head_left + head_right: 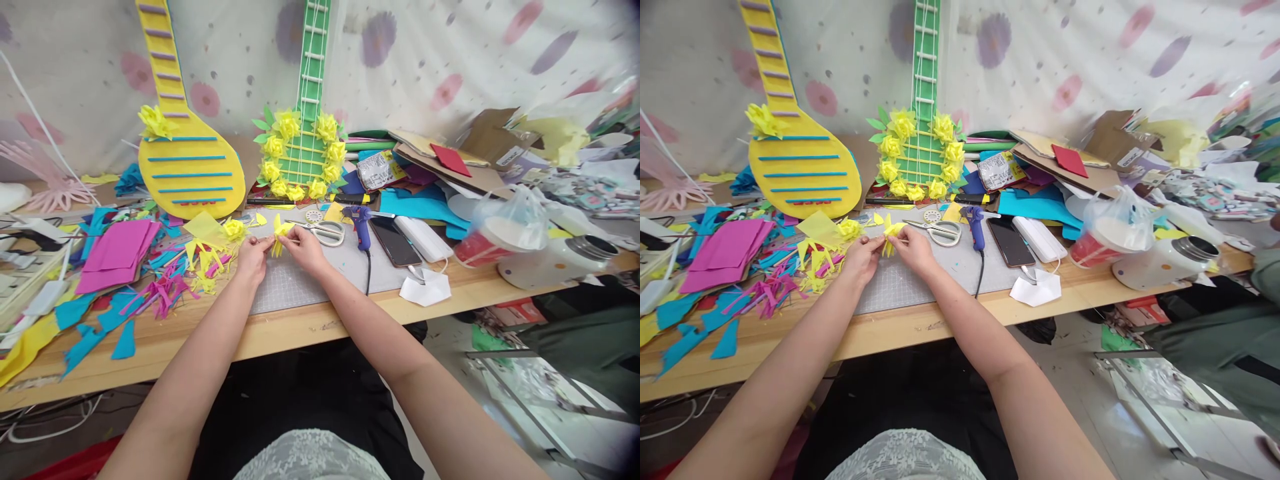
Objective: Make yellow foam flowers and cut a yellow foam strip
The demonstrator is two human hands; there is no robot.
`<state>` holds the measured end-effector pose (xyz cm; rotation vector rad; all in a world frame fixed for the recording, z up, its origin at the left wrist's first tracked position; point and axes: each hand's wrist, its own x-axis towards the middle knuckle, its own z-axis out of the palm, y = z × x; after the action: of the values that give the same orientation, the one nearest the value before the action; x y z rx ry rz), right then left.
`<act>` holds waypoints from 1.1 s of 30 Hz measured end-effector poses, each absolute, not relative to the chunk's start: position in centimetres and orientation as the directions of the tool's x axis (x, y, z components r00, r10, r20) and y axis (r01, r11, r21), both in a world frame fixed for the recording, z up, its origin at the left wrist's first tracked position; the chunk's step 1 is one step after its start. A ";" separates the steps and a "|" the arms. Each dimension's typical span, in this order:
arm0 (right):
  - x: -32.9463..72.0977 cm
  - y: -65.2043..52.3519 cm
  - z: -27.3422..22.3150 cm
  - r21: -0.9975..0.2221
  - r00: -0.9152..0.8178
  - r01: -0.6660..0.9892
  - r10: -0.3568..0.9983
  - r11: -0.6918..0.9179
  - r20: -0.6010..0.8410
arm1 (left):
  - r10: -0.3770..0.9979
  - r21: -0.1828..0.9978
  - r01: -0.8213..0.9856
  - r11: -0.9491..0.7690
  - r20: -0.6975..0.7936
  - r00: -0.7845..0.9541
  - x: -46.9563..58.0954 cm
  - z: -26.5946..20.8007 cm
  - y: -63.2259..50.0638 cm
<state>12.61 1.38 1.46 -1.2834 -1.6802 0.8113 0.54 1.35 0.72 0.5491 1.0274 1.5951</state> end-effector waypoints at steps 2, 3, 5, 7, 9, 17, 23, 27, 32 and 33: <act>12.9 1.2 1.5 -0.846 -0.145 0.439 0.953 0.303 0.266 | 0.938 0.840 -0.543 -0.007 -0.182 -0.294 0.6 0.8 1.3; 13.0 1.2 1.5 -0.831 -0.154 0.455 0.948 0.320 0.280 | 0.936 0.838 -0.546 -0.002 -0.191 -0.295 0.6 0.8 1.3; 13.2 1.1 1.6 -0.809 -0.161 0.480 0.940 0.340 0.300 | 0.936 0.833 -0.553 0.016 -0.208 -0.286 0.6 1.0 1.2; 13.3 1.1 1.6 -0.797 -0.164 0.493 0.937 0.348 0.307 | 0.938 0.833 -0.551 0.044 -0.224 -0.263 0.6 1.3 1.1; 13.3 1.1 1.6 -0.788 -0.169 0.504 0.935 0.354 0.312 | 0.940 0.836 -0.545 0.069 -0.237 -0.245 0.5 1.5 1.0; 13.4 1.1 1.7 -0.752 -0.219 0.533 0.922 0.388 0.321 | 0.924 0.834 -0.544 0.088 -0.273 -0.269 0.1 1.5 1.2; 13.4 1.3 1.3 -0.760 -0.132 0.572 0.948 0.310 0.288 | 0.933 0.945 -0.328 -0.011 -0.108 -0.343 0.5 1.3 0.9; 13.4 1.6 0.9 -0.768 -0.059 0.592 0.963 0.245 0.261 | 0.931 0.974 -0.037 -0.223 0.202 -0.303 0.6 1.1 0.2; 13.2 1.6 0.9 -0.769 -0.072 0.593 0.967 0.239 0.245 | 0.855 0.912 0.260 -0.316 0.393 -0.339 0.4 1.0 -0.2; 13.1 1.5 0.9 -0.769 -0.071 0.593 0.967 0.239 0.245 | 0.846 0.897 0.306 -0.319 0.415 -0.334 0.4 1.1 -0.2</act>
<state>13.11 1.54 0.87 -1.4447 -1.7594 0.6287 0.43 -0.23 1.06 1.4751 1.4933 1.6936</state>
